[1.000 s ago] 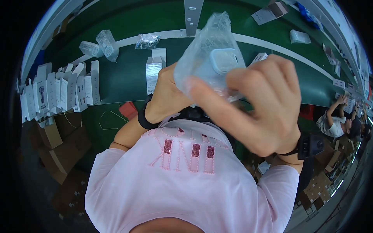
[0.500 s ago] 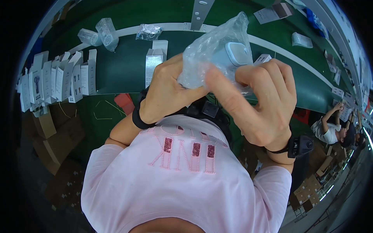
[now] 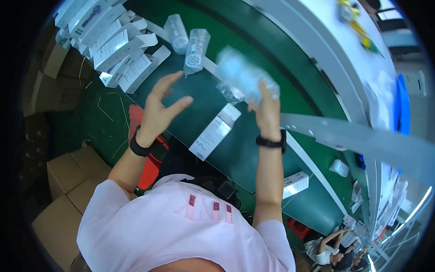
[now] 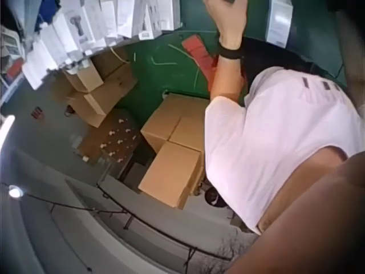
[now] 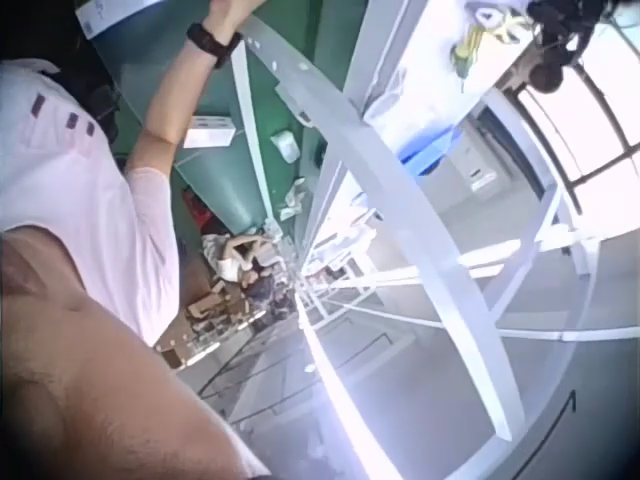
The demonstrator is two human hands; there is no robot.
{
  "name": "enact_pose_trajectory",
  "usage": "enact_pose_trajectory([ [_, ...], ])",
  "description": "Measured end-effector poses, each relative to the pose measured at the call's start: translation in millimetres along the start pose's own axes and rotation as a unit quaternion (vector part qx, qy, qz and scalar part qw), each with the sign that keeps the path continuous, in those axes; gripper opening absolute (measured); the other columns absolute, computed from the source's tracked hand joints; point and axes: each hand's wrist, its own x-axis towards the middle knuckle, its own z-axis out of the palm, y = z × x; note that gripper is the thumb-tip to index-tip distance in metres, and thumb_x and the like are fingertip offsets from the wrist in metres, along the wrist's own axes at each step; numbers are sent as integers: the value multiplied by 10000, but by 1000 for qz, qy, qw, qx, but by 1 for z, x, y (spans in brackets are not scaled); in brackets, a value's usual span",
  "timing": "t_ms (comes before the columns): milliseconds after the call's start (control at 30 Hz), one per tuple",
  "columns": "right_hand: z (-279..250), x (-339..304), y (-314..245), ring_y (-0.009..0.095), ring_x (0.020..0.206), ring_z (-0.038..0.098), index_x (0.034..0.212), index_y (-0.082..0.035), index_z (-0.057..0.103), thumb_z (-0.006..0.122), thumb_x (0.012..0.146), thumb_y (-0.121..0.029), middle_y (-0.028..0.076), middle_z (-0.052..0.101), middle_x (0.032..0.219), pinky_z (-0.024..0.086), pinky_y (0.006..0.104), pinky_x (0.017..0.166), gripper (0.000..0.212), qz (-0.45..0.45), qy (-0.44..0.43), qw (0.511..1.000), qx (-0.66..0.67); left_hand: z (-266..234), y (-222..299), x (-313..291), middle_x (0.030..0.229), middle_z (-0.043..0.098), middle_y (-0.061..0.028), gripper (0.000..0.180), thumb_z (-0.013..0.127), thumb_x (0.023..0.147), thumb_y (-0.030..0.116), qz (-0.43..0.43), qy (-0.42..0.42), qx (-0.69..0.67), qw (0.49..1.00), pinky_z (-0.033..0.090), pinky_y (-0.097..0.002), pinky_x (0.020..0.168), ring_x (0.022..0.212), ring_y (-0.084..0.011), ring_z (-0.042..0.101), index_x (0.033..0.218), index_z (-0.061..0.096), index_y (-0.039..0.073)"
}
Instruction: Packaging small electronic products into boxes using bubble wrap on a factory assembly line.
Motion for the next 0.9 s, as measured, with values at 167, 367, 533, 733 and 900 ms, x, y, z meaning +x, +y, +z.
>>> enact_pose_trajectory([
  [167, -19, 250, 16, 234, 939, 572, 1130, -52, 543, 496, 972, -246, 112, 594, 1077, 520, 383, 776, 255, -38, 150, 960, 234, -18, -65, -8, 1224, 572, -152, 483, 726, 783, 159, -43, -52, 94, 993, 387, -373, 1000, 1167, -276, 525, 1222, 573, 29],
  [367, -134, 463, -22, 441, 1217, 451, 1359, 16, 368, 423, 974, -126, 248, 406, 1380, 442, 536, 996, 414, -141, 20, 958, 249, 20, -131, 37, 1192, 556, -202, 787, 769, 758, 313, -134, -29, 20, 990, 425, -396, 960, 1149, -334, 526, 1369, 386, -4],
  [533, -45, 408, 16, 409, 1215, 463, 1379, 6, 334, 503, 943, -132, 203, 414, 1368, 439, 511, 992, 488, 12, 160, 987, 33, 74, -193, 104, 1143, 537, -252, 825, 789, 669, 371, -145, 30, 206, 967, 491, -423, 830, 1049, -364, 551, 1243, 406, -81],
  [733, 56, 175, 15, 313, 1155, 534, 1396, -9, 361, 702, 836, -241, 157, 441, 1369, 422, 413, 946, 695, -258, -42, 950, -172, 54, -149, 77, 1115, 566, -171, 582, 741, 656, 193, -175, -32, -86, 980, 488, -369, 800, 999, -279, 592, 1151, 486, 23],
  [900, 89, 36, -47, 271, 989, 583, 1117, 30, 608, 742, 779, -130, 150, 600, 1147, 464, 379, 850, 398, -452, -168, 814, -322, 29, -76, 21, 1121, 539, -72, 695, 732, 649, 63, -135, -129, -369, 911, 399, -295, 936, 1048, -166, 531, 1271, 423, 20],
])
